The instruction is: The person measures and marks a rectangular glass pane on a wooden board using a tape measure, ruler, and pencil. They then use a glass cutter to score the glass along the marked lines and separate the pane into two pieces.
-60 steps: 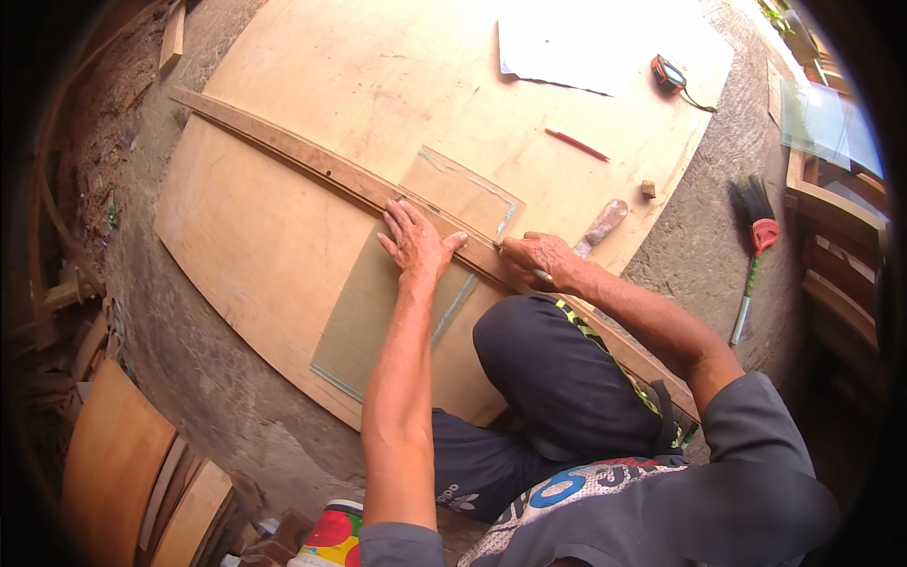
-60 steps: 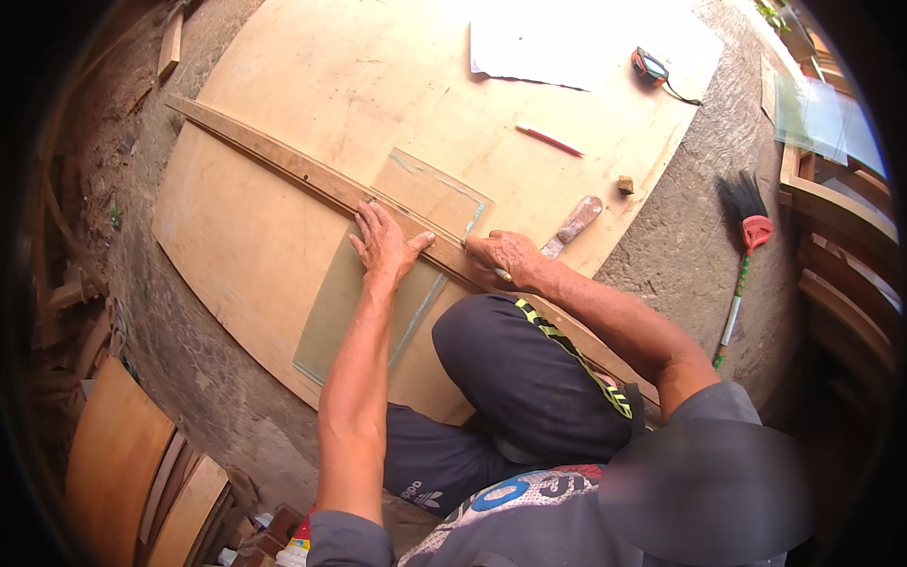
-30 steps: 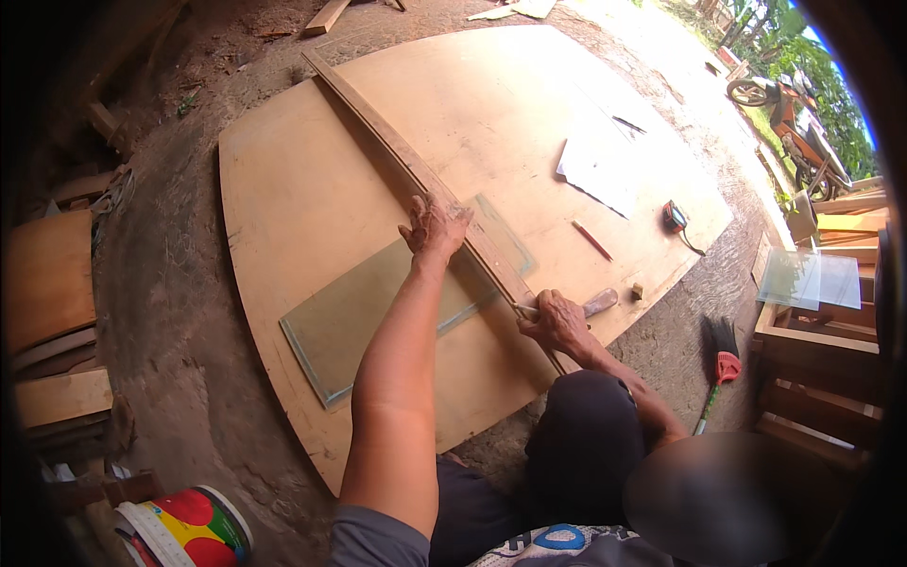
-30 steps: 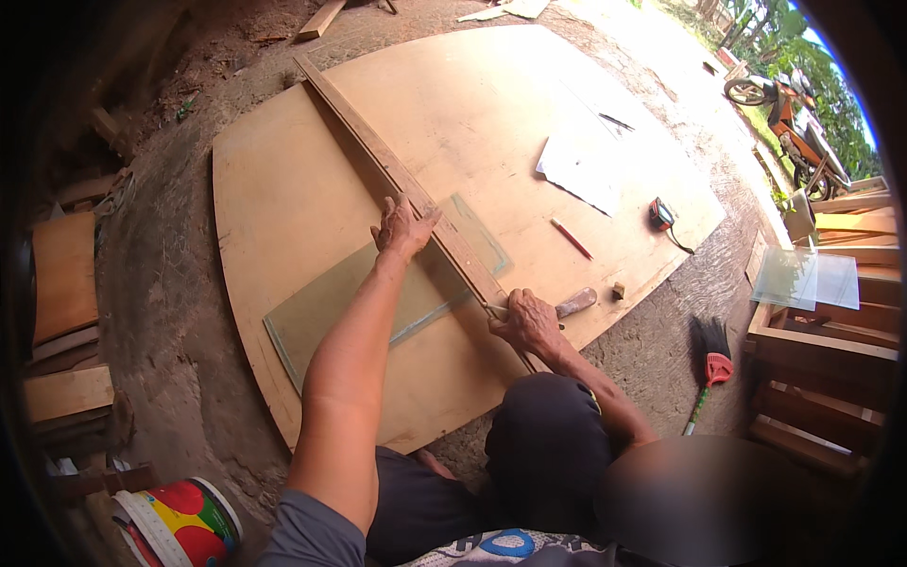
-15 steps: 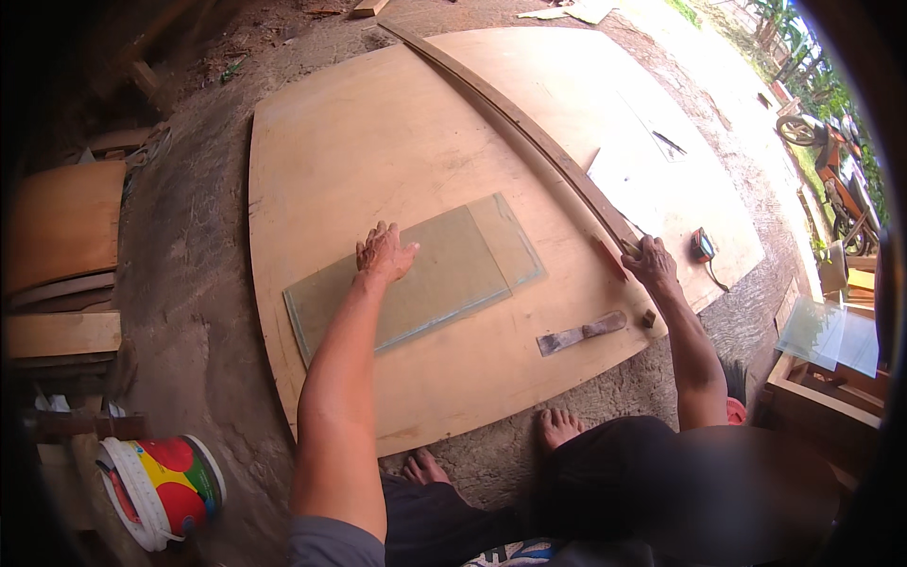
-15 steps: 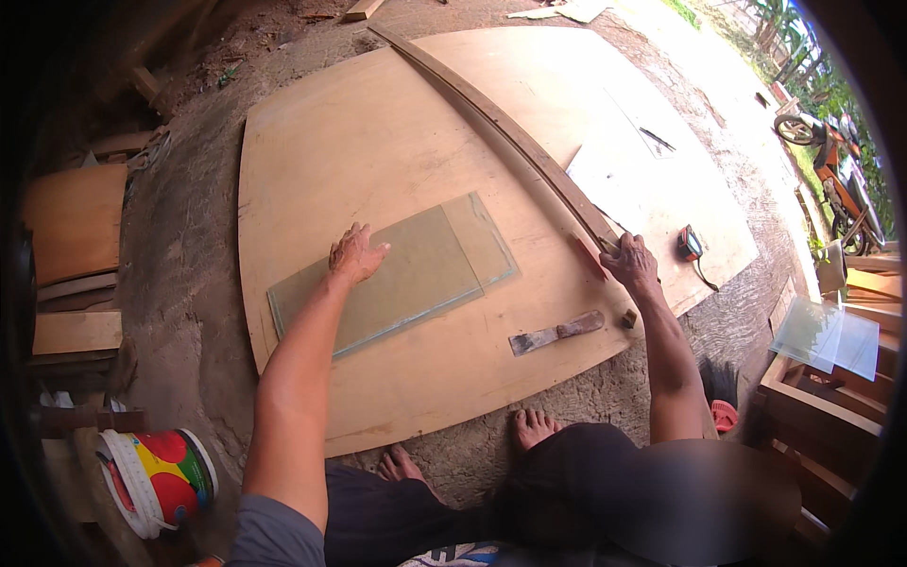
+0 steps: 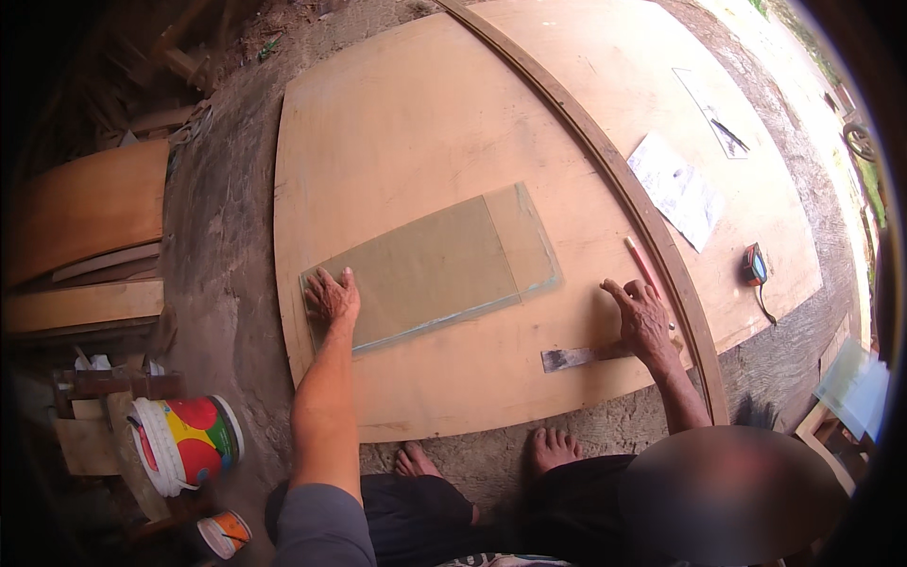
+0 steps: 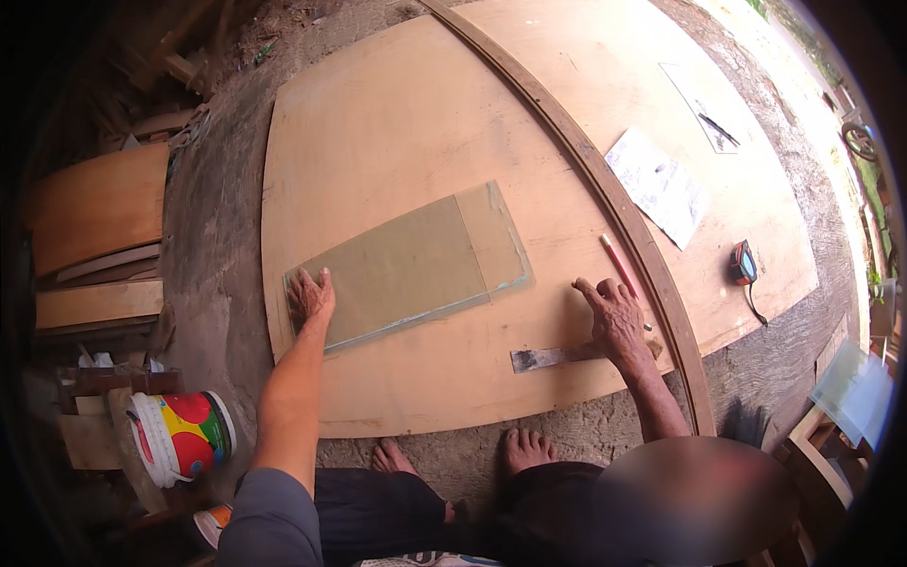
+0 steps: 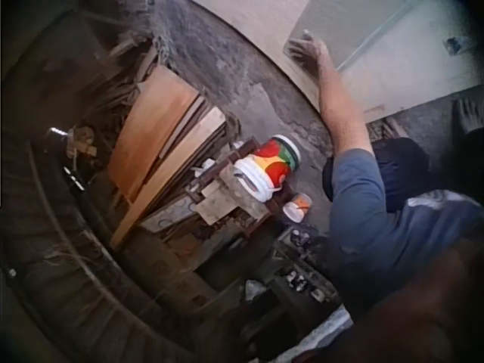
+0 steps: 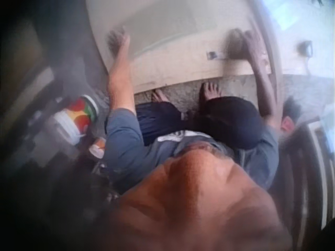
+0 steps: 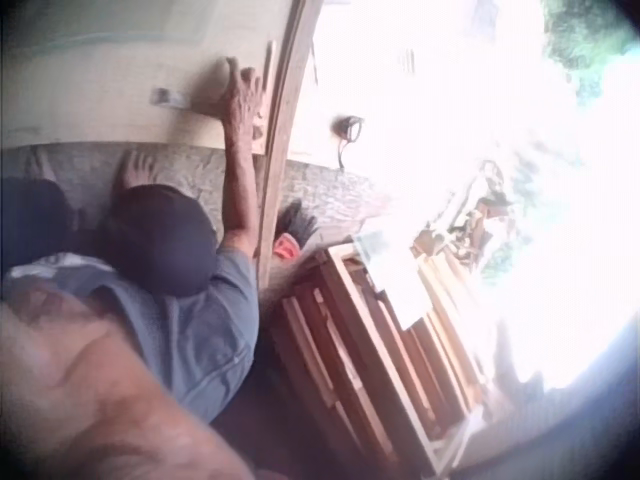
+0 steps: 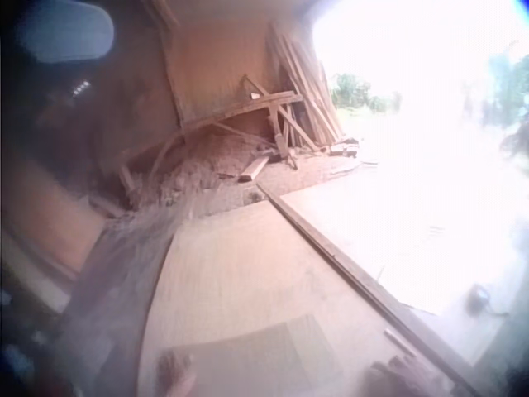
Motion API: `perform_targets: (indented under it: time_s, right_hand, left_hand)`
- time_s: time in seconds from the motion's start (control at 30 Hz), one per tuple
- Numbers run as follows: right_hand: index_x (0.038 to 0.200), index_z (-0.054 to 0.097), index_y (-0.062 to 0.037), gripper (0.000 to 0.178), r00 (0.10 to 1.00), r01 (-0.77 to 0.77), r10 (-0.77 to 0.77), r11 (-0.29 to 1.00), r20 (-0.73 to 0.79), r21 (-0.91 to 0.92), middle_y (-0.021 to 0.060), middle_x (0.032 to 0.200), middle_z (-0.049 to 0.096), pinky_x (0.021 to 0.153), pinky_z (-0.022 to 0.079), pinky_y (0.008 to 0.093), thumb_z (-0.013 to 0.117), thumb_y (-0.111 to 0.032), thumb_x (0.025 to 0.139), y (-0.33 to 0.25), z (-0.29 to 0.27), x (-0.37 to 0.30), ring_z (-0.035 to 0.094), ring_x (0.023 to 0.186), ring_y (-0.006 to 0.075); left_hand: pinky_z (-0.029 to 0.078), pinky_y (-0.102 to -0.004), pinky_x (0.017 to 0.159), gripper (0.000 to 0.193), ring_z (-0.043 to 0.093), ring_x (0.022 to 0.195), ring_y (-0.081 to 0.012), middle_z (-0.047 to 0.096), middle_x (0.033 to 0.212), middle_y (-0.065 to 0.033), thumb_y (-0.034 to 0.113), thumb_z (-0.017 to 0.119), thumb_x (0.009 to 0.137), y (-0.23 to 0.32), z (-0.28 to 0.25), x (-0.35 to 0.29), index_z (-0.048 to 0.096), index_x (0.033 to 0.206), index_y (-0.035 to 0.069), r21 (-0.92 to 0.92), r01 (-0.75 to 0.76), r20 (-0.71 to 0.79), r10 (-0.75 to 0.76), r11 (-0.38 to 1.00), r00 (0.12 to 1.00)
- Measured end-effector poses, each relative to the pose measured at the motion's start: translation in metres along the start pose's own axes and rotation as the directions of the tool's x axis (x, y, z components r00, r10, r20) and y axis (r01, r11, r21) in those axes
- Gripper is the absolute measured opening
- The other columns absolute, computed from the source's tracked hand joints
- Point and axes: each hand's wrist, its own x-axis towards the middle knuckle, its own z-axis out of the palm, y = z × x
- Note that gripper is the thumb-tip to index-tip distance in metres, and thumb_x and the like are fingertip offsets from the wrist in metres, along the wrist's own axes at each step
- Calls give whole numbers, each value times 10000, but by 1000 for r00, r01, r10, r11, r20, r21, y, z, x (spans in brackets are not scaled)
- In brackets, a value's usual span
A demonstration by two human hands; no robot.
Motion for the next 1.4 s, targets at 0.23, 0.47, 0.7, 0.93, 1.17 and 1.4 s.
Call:
perform_targets:
  time_s: [0.23, 0.47, 0.7, 0.93, 1.17, 1.4]
  right_hand:
    - [1360, 597, -232, 595, 999, 23, -26, 994, -30, -106, 61, 1006, 573, 890, 439, 409, 614, -40, 797, 2, 7, 3, 561, 988, 266]
    - [1414, 533, -148, 483, 901, 227, -157, 965, -405, 131, 135, 1302, 574, 971, 446, 440, 592, -96, 937, -70, 18, 101, 552, 1167, 330]
    - [1522, 378, -130, 600, 940, 249, -189, 949, -284, 194, 198, 1528, 387, 1173, 331, 485, 604, -151, 967, -124, 62, 175, 384, 1403, 409]
    - [1479, 409, -103, 583, 970, -94, 139, 971, -201, 219, 202, 1356, 553, 968, 463, 547, 609, -268, 957, -97, 35, 161, 549, 1221, 395]
    - [1511, 351, -107, 714, 966, -238, 254, 945, -44, 225, 178, 1331, 588, 904, 491, 575, 646, -365, 913, -116, 64, 94, 561, 1209, 398]
    - [1319, 605, 38, 597, 912, -354, 377, 526, 161, 773, 285, 1214, 658, 951, 534, 394, 736, -229, 802, -80, 66, 137, 662, 1116, 351]
  left_hand:
    - [168, -658, 1201, 893, 133, 1529, -443, 43, 1688, -186, 626, 474, 974, -69, -76, 27, 95, 1631, 154, 206, -295, 384, 201, 933, 901]
    - [53, -646, 1215, 947, -16, 1556, -394, -51, 1698, -148, 746, 399, 943, -99, -37, -10, 15, 1637, 229, 29, -201, 269, 186, 979, 945]
    - [70, -638, 1215, 975, -57, 1558, -377, -75, 1698, -140, 773, 406, 923, -101, -17, -16, -29, 1633, 268, 17, -145, 243, 137, 989, 960]
    - [97, -632, 1214, 968, -42, 1563, -360, -57, 1702, -130, 749, 439, 927, -99, -15, -14, -2, 1637, 261, 53, -121, 223, 107, 991, 969]
    - [113, -631, 1211, 962, -30, 1559, -385, -38, 1698, -157, 725, 456, 934, -97, -19, -16, 13, 1638, 241, 23, -139, 235, 129, 990, 963]
    - [118, -657, 1198, 956, -7, 1556, -398, -34, 1695, -173, 709, 464, 939, -105, -10, -9, 23, 1638, 229, 3, -147, 216, 143, 989, 966]
